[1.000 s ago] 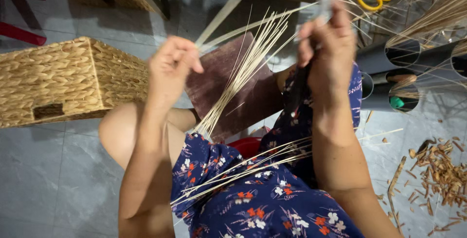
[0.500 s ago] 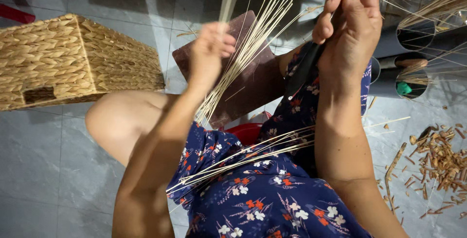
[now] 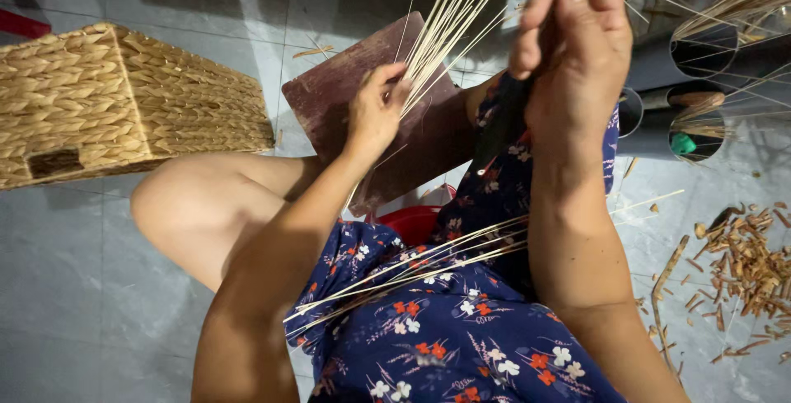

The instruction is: The person sits on the floor and sharpens bamboo sticks into pointed skewers, holding each stick against their lap and shaving the ends with a small knife. Finished sticks are added to a growing bundle on a board beside them, with shavings accumulating on the floor.

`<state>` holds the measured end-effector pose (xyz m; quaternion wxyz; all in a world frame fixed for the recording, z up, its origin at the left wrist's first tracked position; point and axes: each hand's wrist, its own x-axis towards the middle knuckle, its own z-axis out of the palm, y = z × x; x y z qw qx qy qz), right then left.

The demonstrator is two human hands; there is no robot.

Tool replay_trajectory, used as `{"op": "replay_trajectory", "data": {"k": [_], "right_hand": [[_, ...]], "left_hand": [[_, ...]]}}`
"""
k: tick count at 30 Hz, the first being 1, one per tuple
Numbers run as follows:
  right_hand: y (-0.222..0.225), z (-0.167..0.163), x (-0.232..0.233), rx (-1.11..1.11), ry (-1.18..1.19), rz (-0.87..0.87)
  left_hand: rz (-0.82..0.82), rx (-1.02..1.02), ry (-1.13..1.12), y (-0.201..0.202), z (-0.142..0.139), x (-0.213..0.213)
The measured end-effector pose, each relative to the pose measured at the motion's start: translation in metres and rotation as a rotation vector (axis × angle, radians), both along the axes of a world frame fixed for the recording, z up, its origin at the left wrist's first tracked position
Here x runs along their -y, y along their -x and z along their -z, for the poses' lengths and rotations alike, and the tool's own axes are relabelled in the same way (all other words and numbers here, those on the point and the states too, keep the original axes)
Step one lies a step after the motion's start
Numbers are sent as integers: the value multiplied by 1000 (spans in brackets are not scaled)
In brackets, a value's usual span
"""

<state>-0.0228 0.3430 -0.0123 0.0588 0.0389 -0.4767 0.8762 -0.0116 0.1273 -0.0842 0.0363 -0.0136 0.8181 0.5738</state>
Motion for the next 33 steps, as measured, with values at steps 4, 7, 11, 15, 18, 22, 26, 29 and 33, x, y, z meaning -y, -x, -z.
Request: {"op": "replay_trajectory", "data": {"k": [4, 7, 11, 15, 18, 22, 26, 29, 33], "right_hand": [[-11, -8, 26, 2, -135, -87], [-21, -17, 44, 112, -181, -187], [-25, -40, 35, -104, -766, -175], [-28, -72, -53, 8, -810, -106], [-5, -65, -119, 131, -580, -101], [46, -9, -133, 315, -591, -168], [51, 55, -81, 301, -1461, -499], [19, 86, -68, 534, -1642, -630], [5, 110, -74, 690, -1661, -627]], "left_hand": [[332, -126, -576, -22, -27, -13], [395, -6, -558, -38, -36, -28], [283, 242, -287, -49, -28, -47], [399, 220, -517, -62, -13, -53], [489, -2, -709, -77, -7, -66], [602, 147, -871, -100, -7, -88], [675, 133, -506, -120, -6, -84], [684, 55, -527, -122, -3, -77], [636, 133, -533, -131, -1, -72]]}}
